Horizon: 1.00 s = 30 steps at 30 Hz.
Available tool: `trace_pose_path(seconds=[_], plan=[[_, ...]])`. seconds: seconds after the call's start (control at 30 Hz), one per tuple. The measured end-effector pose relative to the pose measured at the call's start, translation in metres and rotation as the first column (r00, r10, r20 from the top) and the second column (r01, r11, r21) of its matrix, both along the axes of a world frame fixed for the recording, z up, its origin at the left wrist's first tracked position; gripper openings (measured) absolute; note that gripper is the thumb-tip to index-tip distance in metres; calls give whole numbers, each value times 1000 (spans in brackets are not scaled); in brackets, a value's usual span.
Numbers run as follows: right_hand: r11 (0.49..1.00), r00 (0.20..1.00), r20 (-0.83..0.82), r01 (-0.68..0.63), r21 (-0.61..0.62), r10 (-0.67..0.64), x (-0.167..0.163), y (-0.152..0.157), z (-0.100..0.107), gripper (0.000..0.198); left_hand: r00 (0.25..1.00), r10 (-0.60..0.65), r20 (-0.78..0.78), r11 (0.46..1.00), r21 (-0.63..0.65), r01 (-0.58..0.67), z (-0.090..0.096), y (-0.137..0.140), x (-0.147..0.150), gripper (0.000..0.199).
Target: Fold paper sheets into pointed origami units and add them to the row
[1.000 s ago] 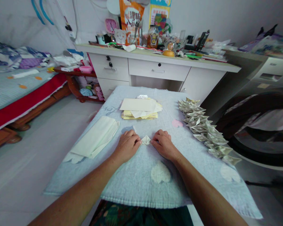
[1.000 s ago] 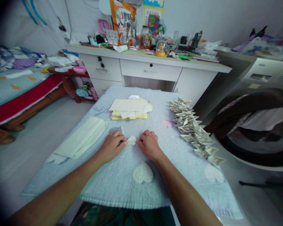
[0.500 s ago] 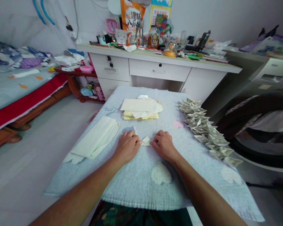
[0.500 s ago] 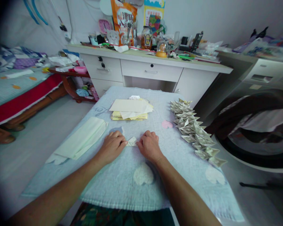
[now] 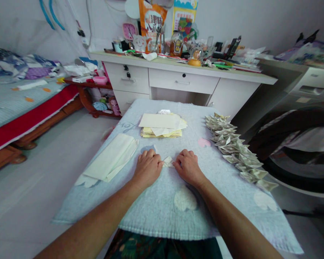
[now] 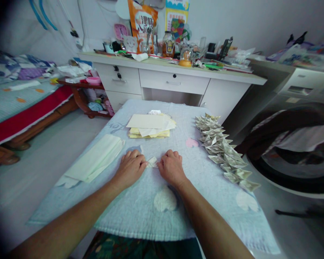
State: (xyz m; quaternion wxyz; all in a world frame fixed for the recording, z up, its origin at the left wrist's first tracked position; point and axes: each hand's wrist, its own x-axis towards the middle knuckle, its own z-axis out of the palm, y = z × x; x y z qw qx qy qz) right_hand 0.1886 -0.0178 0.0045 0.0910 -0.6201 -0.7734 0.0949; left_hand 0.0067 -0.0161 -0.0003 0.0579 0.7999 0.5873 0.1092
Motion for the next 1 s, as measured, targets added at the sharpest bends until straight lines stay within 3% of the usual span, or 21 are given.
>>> trace_pose_path(seconds=[0.27, 0.33, 0.43, 0.53, 0.73, 1.0], plan=[[1000, 1000, -6, -6, -1, 6, 1, 1, 0, 22, 995, -24, 95, 995, 101, 15, -2, 2, -3, 11], [1000, 1000, -19, -11, 1, 11, 1, 1, 0, 23, 978, -146, 147, 979, 164, 121, -3, 3, -3, 16], [1000, 1000, -26, -8, -2, 8, 1, 1, -1, 23, 902, -397, 168, 906, 228, 356, -7, 5, -2, 24], [1000, 1000, -26, -3, -7, 3, 1, 2, 1, 23, 849, -516, 110, 845, 227, 484, -11, 5, -1, 21], [998, 997, -76, -23, -51, 19, 8, 4, 2, 20, 854, -520, -33, 828, 224, 513, -14, 2, -1, 18], [998, 992, -120, -34, -60, 27, 21, 6, 2, 16, 861, -508, -18, 839, 216, 499, -14, 1, -1, 22]])
